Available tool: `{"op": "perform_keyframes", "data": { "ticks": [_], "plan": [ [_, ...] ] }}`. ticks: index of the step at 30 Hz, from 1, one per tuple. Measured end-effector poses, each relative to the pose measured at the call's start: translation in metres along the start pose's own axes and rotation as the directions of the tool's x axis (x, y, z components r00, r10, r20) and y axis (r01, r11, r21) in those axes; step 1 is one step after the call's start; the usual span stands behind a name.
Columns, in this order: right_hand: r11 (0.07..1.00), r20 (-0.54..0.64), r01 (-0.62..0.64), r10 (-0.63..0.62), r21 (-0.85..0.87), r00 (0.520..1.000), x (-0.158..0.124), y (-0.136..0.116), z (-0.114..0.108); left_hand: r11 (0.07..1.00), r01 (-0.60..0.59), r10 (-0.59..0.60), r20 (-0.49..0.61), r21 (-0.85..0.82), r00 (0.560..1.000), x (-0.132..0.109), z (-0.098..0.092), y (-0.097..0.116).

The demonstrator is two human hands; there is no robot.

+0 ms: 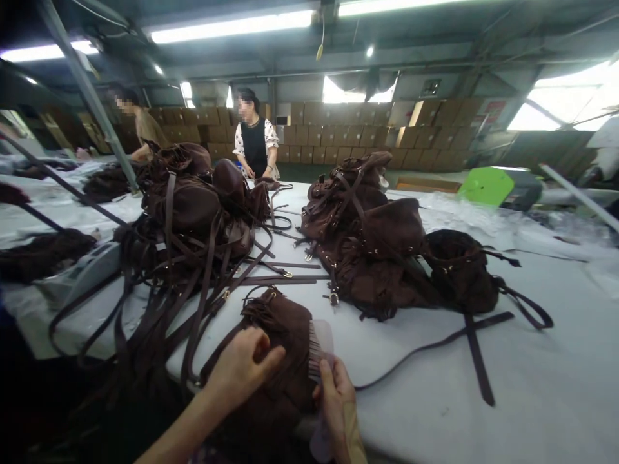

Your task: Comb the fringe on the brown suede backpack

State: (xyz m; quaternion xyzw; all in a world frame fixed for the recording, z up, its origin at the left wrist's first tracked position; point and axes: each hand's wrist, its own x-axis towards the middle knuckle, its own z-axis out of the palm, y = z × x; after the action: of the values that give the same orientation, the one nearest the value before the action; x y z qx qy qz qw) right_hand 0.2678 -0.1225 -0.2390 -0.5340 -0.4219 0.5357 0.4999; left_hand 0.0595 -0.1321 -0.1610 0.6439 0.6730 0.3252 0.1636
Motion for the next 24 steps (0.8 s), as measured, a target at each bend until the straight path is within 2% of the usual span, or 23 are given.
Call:
{"op": "perform_keyframes", "data": {
  "ticks": [2,4,7,10,13,17,21,24],
  "plan": [
    [1.000,-0.003,-0.025,0.025,0.013,1.000,0.000,-0.005,0.001,0.963,-0.012,-0.017,0.104,0.271,0.994,-0.026,0.020,0.012],
    [0.999,-0.006,-0.031,0.031,0.012,0.999,-0.003,-0.008,-0.002,0.912,-0.002,-0.059,0.137,0.411,0.989,-0.038,0.036,0.016],
    [0.998,-0.011,0.042,-0.043,-0.054,0.999,-0.009,-0.014,-0.012,0.885,-0.039,-0.071,0.218,0.464,0.973,-0.039,0.045,0.014],
    [0.967,0.048,0.141,-0.134,-0.212,0.990,-0.013,-0.025,-0.021,0.882,-0.108,-0.057,0.331,0.458,0.942,-0.033,0.041,0.012],
    [0.892,0.135,0.237,-0.200,-0.385,0.970,-0.013,-0.039,-0.022,0.927,-0.129,-0.012,0.371,0.353,0.928,-0.029,0.036,0.008],
    [0.753,0.213,0.361,-0.291,-0.550,0.932,-0.005,-0.056,-0.011,0.999,-0.032,0.025,0.365,0.013,0.931,-0.026,0.035,-0.001],
    [0.631,0.307,0.477,-0.366,-0.612,0.879,0.003,-0.063,0.004,0.961,0.041,0.061,0.356,-0.273,0.933,-0.023,0.040,-0.010],
    [0.599,0.324,0.496,-0.377,-0.629,0.867,0.004,-0.068,0.007,0.917,0.071,0.058,0.307,-0.393,0.950,-0.022,0.040,-0.014]
  ]
}}
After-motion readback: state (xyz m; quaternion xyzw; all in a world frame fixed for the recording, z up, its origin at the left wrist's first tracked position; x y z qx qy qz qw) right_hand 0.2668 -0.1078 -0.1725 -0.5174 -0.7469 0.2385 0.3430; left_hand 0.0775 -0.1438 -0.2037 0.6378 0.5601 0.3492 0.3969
